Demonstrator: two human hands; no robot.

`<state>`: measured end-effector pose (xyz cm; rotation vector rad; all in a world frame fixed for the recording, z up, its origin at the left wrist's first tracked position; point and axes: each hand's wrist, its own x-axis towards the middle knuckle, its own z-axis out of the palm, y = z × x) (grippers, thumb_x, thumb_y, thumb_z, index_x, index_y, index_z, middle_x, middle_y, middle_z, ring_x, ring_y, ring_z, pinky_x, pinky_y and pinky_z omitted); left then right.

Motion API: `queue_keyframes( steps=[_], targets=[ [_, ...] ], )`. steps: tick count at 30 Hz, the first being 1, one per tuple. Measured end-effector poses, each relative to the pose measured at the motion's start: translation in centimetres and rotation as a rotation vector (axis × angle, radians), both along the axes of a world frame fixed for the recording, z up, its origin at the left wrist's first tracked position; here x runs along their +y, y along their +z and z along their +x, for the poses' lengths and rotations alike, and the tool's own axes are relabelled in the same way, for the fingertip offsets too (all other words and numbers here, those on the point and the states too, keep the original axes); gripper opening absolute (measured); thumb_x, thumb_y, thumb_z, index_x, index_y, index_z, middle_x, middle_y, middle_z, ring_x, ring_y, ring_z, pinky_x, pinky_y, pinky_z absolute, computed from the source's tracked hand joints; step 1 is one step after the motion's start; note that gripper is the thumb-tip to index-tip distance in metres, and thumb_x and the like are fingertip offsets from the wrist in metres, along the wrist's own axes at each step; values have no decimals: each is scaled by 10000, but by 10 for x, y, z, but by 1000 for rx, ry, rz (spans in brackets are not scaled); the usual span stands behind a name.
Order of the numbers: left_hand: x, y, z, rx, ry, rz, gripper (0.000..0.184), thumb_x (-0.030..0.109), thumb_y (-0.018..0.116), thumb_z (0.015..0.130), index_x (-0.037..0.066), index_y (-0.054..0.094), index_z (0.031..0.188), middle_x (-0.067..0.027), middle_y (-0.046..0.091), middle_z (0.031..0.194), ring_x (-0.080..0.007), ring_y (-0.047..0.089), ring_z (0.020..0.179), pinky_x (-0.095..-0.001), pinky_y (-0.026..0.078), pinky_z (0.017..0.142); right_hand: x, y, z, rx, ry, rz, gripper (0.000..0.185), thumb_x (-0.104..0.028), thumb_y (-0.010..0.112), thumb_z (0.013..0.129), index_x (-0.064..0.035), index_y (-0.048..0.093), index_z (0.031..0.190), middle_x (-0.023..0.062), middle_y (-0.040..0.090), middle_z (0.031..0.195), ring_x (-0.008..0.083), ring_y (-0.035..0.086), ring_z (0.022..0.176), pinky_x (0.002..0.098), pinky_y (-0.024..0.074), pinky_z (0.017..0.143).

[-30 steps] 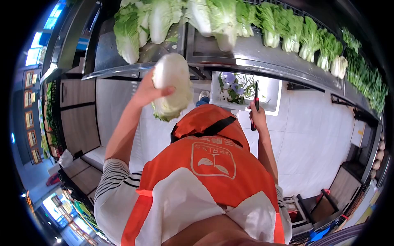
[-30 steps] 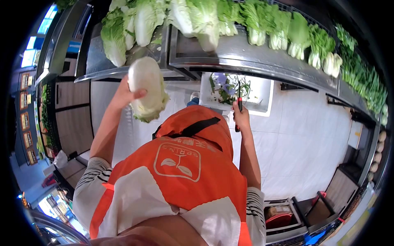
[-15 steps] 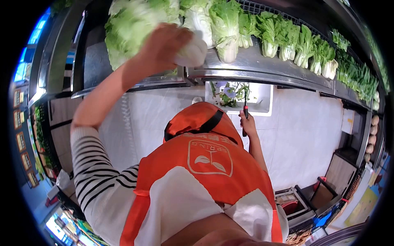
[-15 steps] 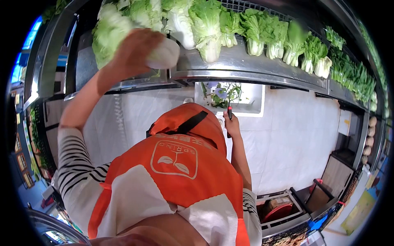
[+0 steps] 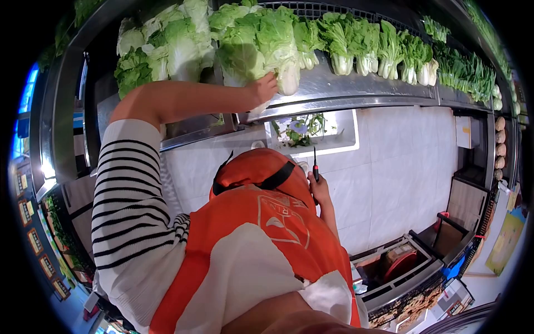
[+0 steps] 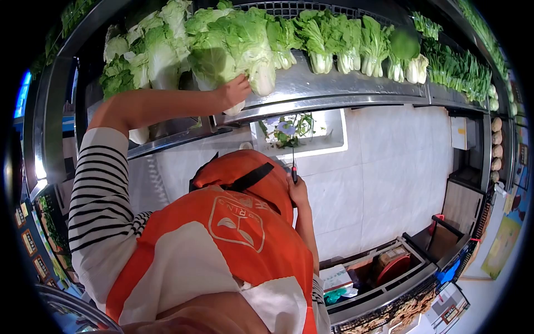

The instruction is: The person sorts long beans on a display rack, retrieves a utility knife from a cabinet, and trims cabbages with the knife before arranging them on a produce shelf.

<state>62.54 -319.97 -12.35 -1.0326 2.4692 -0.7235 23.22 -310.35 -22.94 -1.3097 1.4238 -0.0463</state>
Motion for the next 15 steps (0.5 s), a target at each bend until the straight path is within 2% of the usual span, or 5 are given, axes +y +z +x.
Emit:
queue_keyframes(
  steps=[5,7,8,13,15],
  targets=[
    [-4,-7,-1,62,-5,96,124,163,553,696,170,669,738,4,523,849,-185,480,974,-417,275,1034,-10,22,24,7,40,37,475,-466,523,885,6,568,857,19,487,542,101,474,479,269,388,457],
    [-1,-5,-2,30,11,99,123,166,556,708,177,673,745,8,537,863,-186,484,972,-418,270,1036,-19,7,25,0,102,-28,474,-468,521,887,2,567,850,14,482,538,100,467,470,266,384,452],
    [0,0,-6,-25,30,112,145,196,549,750,189,683,803,10,583,947,-191,483,1023,-435,256,1036,-23,6,28,-2,130,-61,473,-468,521,888,1,566,847,12,480,536,100,463,466,264,382,450],
    [-5,10,-40,-430,128,174,274,302,529,797,201,684,999,17,597,1113,-229,416,1180,-461,162,1072,-47,33,55,-56,183,-29,466,-466,525,889,-5,555,826,3,464,524,97,454,446,252,376,441],
    [-3,14,-46,-419,94,185,308,304,535,785,207,677,1041,8,584,1134,-250,381,1217,-475,125,1087,-54,26,58,-55,218,-36,459,-459,523,893,-6,552,823,2,461,525,95,452,446,252,373,439]
  ],
)
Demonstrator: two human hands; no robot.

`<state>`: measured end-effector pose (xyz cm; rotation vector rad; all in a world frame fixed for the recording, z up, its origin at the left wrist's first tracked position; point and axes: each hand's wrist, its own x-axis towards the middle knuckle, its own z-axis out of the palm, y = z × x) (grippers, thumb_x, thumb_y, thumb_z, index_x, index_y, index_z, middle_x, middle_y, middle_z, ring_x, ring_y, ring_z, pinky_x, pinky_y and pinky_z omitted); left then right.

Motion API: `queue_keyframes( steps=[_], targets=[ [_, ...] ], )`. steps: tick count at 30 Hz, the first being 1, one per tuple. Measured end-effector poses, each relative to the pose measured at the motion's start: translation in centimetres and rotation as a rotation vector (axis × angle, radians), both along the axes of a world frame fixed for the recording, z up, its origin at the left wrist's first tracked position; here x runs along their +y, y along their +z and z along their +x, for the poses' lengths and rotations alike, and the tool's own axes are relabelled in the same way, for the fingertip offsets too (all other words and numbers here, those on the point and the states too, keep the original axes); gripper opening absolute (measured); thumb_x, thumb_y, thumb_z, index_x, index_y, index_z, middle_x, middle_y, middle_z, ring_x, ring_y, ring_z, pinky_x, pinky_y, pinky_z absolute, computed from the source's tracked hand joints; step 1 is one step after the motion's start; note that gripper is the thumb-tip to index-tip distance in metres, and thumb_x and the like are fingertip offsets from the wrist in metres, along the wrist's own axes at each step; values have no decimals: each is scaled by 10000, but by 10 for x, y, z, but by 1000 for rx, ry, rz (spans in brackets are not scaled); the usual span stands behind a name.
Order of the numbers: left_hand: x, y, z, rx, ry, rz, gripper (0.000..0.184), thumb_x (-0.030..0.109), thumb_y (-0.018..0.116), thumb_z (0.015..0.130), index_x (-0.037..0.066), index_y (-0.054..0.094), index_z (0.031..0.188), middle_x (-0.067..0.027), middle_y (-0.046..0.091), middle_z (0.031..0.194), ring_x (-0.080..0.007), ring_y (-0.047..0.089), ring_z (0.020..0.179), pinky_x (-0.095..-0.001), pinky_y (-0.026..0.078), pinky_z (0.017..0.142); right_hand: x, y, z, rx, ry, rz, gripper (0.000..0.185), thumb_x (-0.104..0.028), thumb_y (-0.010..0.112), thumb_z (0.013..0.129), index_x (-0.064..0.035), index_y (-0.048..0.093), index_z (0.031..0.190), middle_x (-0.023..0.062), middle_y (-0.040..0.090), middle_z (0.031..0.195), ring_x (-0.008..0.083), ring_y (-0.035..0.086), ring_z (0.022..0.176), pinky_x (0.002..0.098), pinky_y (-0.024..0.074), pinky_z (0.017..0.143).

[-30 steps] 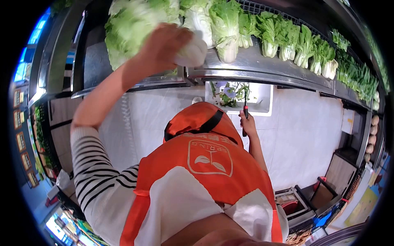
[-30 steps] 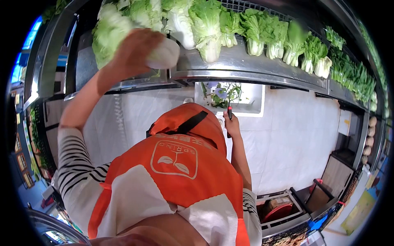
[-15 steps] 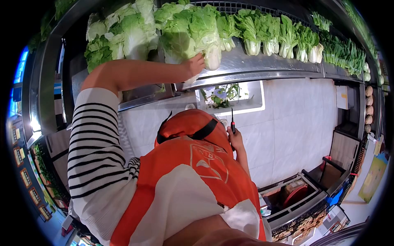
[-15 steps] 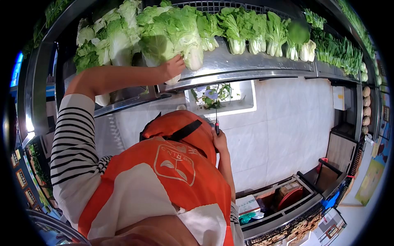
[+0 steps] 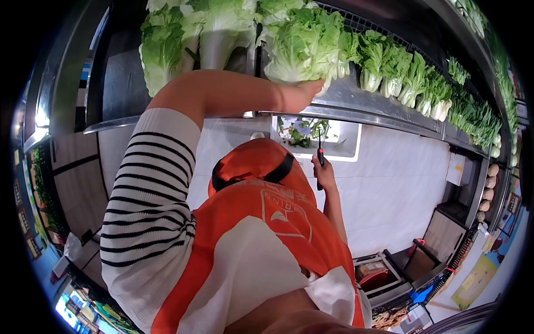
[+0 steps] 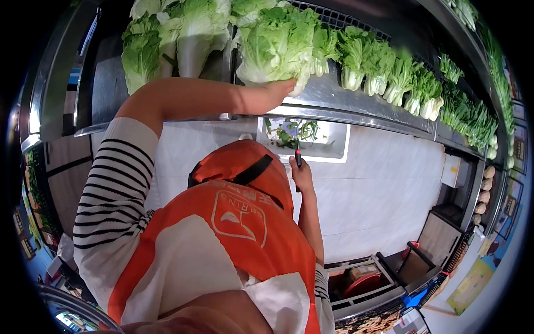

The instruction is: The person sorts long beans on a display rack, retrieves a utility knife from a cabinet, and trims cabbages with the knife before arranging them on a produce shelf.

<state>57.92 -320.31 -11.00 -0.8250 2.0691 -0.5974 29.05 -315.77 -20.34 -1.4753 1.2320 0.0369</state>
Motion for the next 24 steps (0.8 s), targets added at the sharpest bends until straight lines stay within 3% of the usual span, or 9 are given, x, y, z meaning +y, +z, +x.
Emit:
queue_keyframes(
  steps=[4,5,8,9,11,13,16,20,24],
  targets=[
    [12,8,4,133,-61,-90,319,280,534,770,182,684,1034,-20,557,1186,-279,354,1241,-485,89,1107,3,8,10,-7,43,-2,447,-446,515,901,-7,552,820,3,462,532,92,445,450,257,369,444],
    [15,5,5,106,-3,-148,409,244,528,777,147,602,1167,-43,505,1256,-273,329,1274,-456,93,1125,4,11,12,-2,52,22,452,-451,517,898,-7,552,821,2,459,531,94,444,455,255,371,451],
    [33,10,25,471,-59,-389,536,182,540,777,124,456,1304,-61,438,1324,-258,279,1317,-416,91,1138,10,-7,6,12,64,-28,468,-447,514,895,1,538,760,55,486,539,157,471,494,325,385,500],
    [41,16,33,624,36,-245,633,113,569,750,129,365,1349,-63,371,1377,-240,232,1346,-420,111,1138,12,-5,4,22,57,-23,481,-455,515,891,11,556,776,70,494,544,170,473,506,335,384,513],
    [59,-6,54,1150,-1,-471,657,112,643,723,109,387,1328,-105,309,1407,-288,208,1349,-440,186,1111,12,0,-1,-15,-6,25,423,-418,547,888,-4,552,798,22,470,538,116,439,480,286,363,476],
    [94,20,57,1412,419,-480,783,160,724,705,97,308,1365,-178,235,1416,-345,244,1321,-448,276,1060,13,24,3,-107,-123,74,369,-371,584,877,-57,501,701,-17,449,539,80,409,487,263,343,467],
    [98,-8,38,1790,743,-843,970,255,780,662,43,188,1400,-267,219,1380,-388,251,1288,-443,249,1048,1,67,21,-354,-233,171,337,-336,574,892,-66,494,706,-15,478,574,75,423,511,243,345,484],
    [65,-31,12,2658,1190,-627,1093,345,776,692,-50,38,1394,-272,138,1397,-374,208,1301,-407,236,1058,-30,115,96,-425,-214,-28,300,-294,584,887,5,591,913,22,571,757,99,518,680,242,427,662],
    [52,-20,4,2486,1449,-828,931,319,707,787,1,78,1396,-184,298,1328,-242,358,1207,-351,330,991,-60,79,150,-516,-125,-263,289,-257,608,869,0,584,1001,10,585,788,100,519,729,250,432,690]
  ],
)
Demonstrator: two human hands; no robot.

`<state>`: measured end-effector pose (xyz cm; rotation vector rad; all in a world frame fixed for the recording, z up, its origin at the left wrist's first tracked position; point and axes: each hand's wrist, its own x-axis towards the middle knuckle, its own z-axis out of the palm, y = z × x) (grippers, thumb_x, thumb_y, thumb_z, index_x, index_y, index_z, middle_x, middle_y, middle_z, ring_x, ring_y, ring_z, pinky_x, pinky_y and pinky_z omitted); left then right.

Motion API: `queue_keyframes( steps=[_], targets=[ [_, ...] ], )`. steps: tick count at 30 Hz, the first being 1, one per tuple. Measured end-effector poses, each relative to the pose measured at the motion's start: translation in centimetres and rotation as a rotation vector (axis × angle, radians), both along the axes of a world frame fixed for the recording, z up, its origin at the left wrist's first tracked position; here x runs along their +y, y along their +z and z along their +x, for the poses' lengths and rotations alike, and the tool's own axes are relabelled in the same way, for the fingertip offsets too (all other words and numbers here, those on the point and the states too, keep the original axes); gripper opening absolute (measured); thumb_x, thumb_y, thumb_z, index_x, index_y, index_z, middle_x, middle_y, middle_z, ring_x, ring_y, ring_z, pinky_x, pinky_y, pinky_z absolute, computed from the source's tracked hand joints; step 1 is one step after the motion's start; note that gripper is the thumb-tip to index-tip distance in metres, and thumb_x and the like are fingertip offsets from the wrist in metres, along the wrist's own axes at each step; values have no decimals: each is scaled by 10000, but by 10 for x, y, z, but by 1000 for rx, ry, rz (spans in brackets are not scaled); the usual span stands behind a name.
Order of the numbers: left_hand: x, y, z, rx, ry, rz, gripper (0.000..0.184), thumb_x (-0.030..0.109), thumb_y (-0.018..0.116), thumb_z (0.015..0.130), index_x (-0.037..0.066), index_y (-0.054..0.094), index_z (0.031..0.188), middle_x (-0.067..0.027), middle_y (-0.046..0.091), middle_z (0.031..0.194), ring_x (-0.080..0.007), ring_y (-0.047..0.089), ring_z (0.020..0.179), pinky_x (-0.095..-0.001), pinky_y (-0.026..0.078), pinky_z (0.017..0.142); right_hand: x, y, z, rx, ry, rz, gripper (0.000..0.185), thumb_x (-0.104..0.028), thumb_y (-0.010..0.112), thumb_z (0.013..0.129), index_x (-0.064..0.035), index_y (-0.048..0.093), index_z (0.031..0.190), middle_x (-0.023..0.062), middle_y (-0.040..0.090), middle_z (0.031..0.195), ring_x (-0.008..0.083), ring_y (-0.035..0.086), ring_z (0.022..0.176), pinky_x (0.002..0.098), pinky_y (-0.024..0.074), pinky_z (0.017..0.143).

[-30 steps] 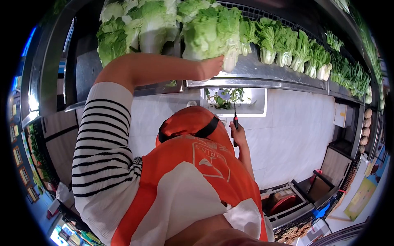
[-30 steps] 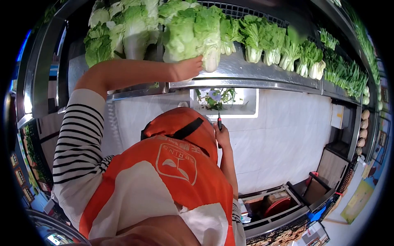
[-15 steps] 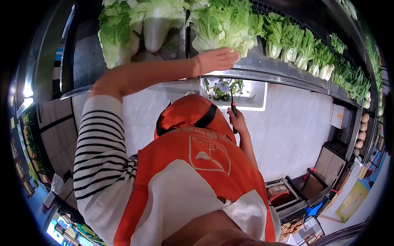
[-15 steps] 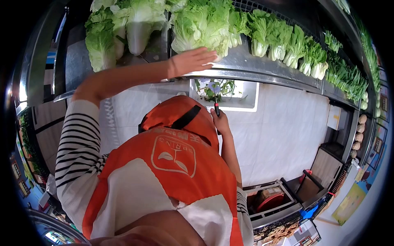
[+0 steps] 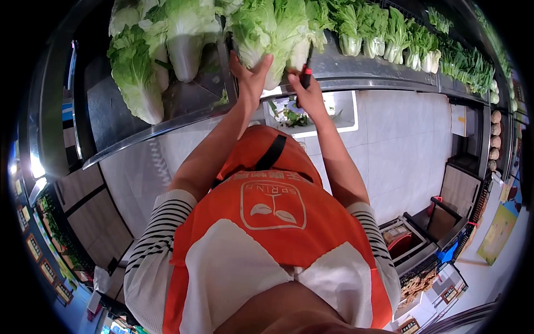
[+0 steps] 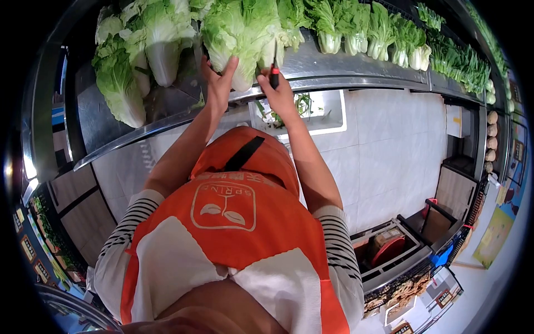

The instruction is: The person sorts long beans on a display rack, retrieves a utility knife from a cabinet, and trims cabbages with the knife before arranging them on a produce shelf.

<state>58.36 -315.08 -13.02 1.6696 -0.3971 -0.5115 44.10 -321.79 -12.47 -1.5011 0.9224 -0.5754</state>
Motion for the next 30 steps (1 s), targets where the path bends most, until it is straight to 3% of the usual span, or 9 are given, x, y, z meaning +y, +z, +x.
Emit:
queue_keyframes(
  steps=[3,7,10,15,19,23,25,28,30],
  targets=[
    [-5,15,3,198,56,-94,886,456,596,830,-57,130,1382,-220,296,1346,-303,348,1224,-331,269,1029,-8,-11,27,-109,1,-65,193,-203,614,865,-27,549,906,-25,506,687,71,451,643,234,398,600],
    [-7,17,13,309,34,-247,608,492,337,942,4,349,1304,-114,437,1281,-220,413,1163,-325,300,986,-7,-7,39,-137,-23,102,216,-170,631,854,-69,464,762,-47,435,645,57,399,598,229,357,539],
    [-5,20,10,483,-3,-352,679,578,300,923,74,276,1376,-79,347,1368,-210,348,1240,-362,271,1024,-5,-5,36,-201,-31,183,253,-120,657,826,-94,427,725,-50,428,658,57,394,592,226,353,538],
    [-15,-3,24,380,-113,-357,646,568,301,926,100,289,1370,-60,376,1354,-213,364,1234,-353,284,1023,-1,-14,35,-292,-48,144,256,-106,676,816,-113,433,734,-63,458,630,27,399,538,201,321,481],
    [-22,5,31,482,-38,-244,606,542,322,930,106,322,1351,-51,388,1344,-209,381,1221,-363,308,1008,5,-19,44,-239,-94,53,268,-112,698,793,-95,437,733,-54,451,639,46,398,580,216,345,521],
    [-23,18,29,572,-27,-367,562,511,327,939,79,395,1291,-84,456,1274,-207,439,1151,-354,353,958,7,-6,46,-15,-85,-79,286,-176,712,783,-60,452,755,-40,409,614,61,372,578,229,334,521],
    [-24,0,36,656,29,-384,552,502,326,942,85,395,1298,-77,457,1276,-211,444,1150,-355,356,957,9,-8,44,23,-58,-111,285,-211,721,771,-34,502,816,14,480,631,106,421,587,267,386,560],
    [-10,-30,49,274,-37,-235,528,479,295,958,103,387,1316,-43,457,1281,-199,438,1157,-346,346,963,16,-9,37,-19,-150,-166,268,-223,701,786,-19,535,830,54,546,660,136,479,613,288,427,603],
    [0,-36,54,390,-50,-288,508,450,282,968,107,364,1334,-28,449,1290,-186,428,1166,-341,334,972,17,-6,23,-48,-293,-173,250,-217,687,798,-19,537,824,55,556,665,136,495,618,284,432,609]
  ],
)
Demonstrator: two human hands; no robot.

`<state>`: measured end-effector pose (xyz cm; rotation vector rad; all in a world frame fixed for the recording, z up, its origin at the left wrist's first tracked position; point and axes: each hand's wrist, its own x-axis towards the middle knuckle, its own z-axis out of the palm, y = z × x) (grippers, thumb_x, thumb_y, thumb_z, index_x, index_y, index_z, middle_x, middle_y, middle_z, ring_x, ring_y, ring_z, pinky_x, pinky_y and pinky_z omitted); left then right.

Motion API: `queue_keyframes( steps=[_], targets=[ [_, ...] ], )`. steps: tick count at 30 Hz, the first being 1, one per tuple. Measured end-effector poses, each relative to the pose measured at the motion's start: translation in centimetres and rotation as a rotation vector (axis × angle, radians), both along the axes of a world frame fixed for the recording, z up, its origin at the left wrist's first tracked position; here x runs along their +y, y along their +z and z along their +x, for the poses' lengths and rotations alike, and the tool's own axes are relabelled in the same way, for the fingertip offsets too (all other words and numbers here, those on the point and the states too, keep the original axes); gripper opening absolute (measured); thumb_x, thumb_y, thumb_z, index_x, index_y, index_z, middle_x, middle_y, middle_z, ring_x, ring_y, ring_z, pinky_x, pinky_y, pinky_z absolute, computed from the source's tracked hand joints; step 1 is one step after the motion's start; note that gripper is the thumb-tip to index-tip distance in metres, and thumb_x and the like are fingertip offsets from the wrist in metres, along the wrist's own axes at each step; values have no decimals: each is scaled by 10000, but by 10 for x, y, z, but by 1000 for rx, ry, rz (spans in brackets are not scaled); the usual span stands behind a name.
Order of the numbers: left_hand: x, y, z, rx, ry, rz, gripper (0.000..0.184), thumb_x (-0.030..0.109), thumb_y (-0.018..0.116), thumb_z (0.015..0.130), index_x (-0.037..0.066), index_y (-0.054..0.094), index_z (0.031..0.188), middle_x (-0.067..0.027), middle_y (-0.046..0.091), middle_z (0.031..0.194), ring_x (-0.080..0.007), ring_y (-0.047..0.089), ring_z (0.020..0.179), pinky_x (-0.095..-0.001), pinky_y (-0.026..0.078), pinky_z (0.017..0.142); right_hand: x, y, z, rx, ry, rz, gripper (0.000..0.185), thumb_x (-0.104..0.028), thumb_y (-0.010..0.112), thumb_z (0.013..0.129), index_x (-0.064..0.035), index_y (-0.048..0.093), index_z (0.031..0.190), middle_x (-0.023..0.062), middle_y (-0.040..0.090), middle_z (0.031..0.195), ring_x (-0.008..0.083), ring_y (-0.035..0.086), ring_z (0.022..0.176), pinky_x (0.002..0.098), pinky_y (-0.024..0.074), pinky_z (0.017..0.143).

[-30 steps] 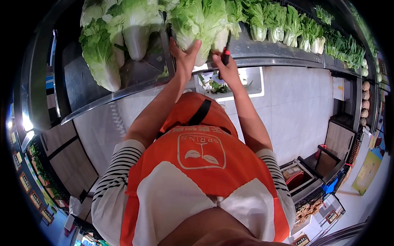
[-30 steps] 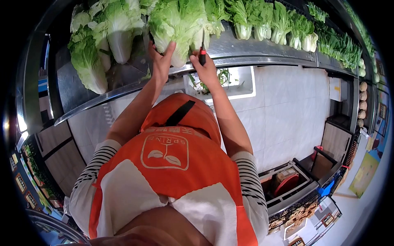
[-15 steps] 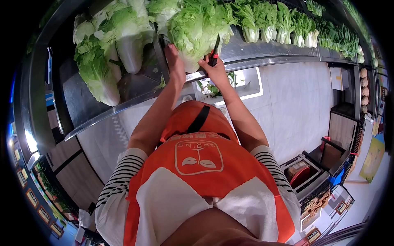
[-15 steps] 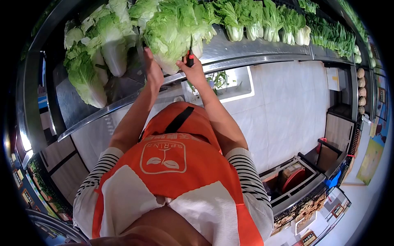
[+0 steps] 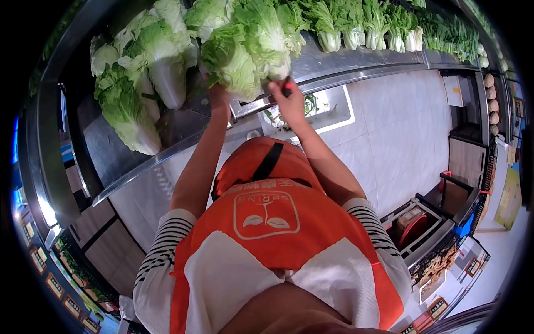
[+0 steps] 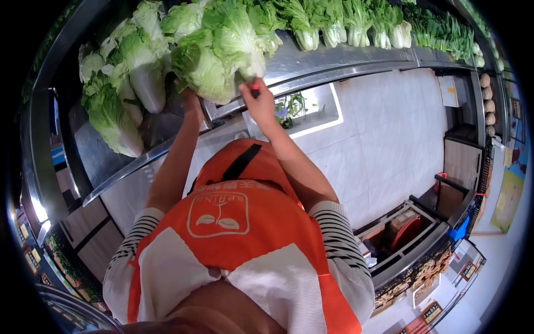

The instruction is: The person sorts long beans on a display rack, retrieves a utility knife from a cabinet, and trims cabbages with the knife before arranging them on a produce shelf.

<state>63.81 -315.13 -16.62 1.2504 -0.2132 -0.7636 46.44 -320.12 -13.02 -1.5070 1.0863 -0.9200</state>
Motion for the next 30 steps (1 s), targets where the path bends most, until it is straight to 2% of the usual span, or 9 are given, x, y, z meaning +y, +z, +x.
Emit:
queue_keyframes(
  steps=[4,7,10,13,16,19,23,28,30],
  targets=[
    [11,15,-2,49,-51,48,540,464,282,968,114,296,1378,-26,417,1319,-163,393,1193,-320,284,1014,-40,-4,-16,7,-201,-59,150,-107,650,805,-15,538,846,67,604,698,142,551,627,287,440,612],
    [9,24,-2,12,-32,-14,664,556,308,932,85,250,1396,-47,354,1364,-173,369,1210,-327,254,1036,-80,19,-5,46,-82,-241,214,-120,672,778,-4,521,877,125,628,770,245,612,681,337,450,631],
    [12,0,3,-359,38,-210,795,621,380,878,51,209,1406,-98,284,1402,-221,300,1266,-372,221,1055,-110,17,10,242,23,-285,339,-118,682,779,-64,568,1093,8,569,731,93,493,658,252,435,635],
    [16,-8,12,-688,-20,-141,929,555,587,782,33,152,1415,-152,199,1434,-302,182,1327,-423,183,1073,-118,13,21,329,11,-331,285,-127,698,747,-29,543,966,89,599,744,203,559,661,308,450,655],
    [27,45,-4,-1133,-22,204,1075,458,755,669,39,110,1422,-192,143,1449,-382,65,1359,-468,145,1087,-117,13,24,347,0,-345,276,-130,702,730,-14,513,893,131,609,748,276,576,666,340,453,651],
    [24,66,-16,-1071,33,252,1126,409,806,610,38,114,1417,-207,117,1452,-434,30,1351,-510,133,1083,-116,19,24,324,8,-259,265,-119,688,702,-8,507,861,189,592,726,367,575,696,399,446,636],
    [29,91,-29,-1367,136,39,998,360,774,673,34,166,1394,-222,165,1422,-446,81,1339,-550,152,1063,-128,3,29,230,-16,-255,214,-68,673,681,-18,502,801,156,575,643,324,589,612,388,451,576],
    [39,103,-65,-1558,132,-290,686,234,731,729,19,371,1272,-192,370,1311,-396,384,1217,-514,334,978,-142,3,32,-336,-26,334,228,45,648,695,-63,455,753,48,547,647,154,578,540,278,437,480],
    [40,104,-83,-1481,-157,-312,559,178,716,724,16,454,1190,-170,475,1198,-353,497,1079,-455,415,886,-148,7,27,-341,10,391,240,60,643,698,-59,448,770,58,554,655,162,584,538,274,437,475]
  ],
)
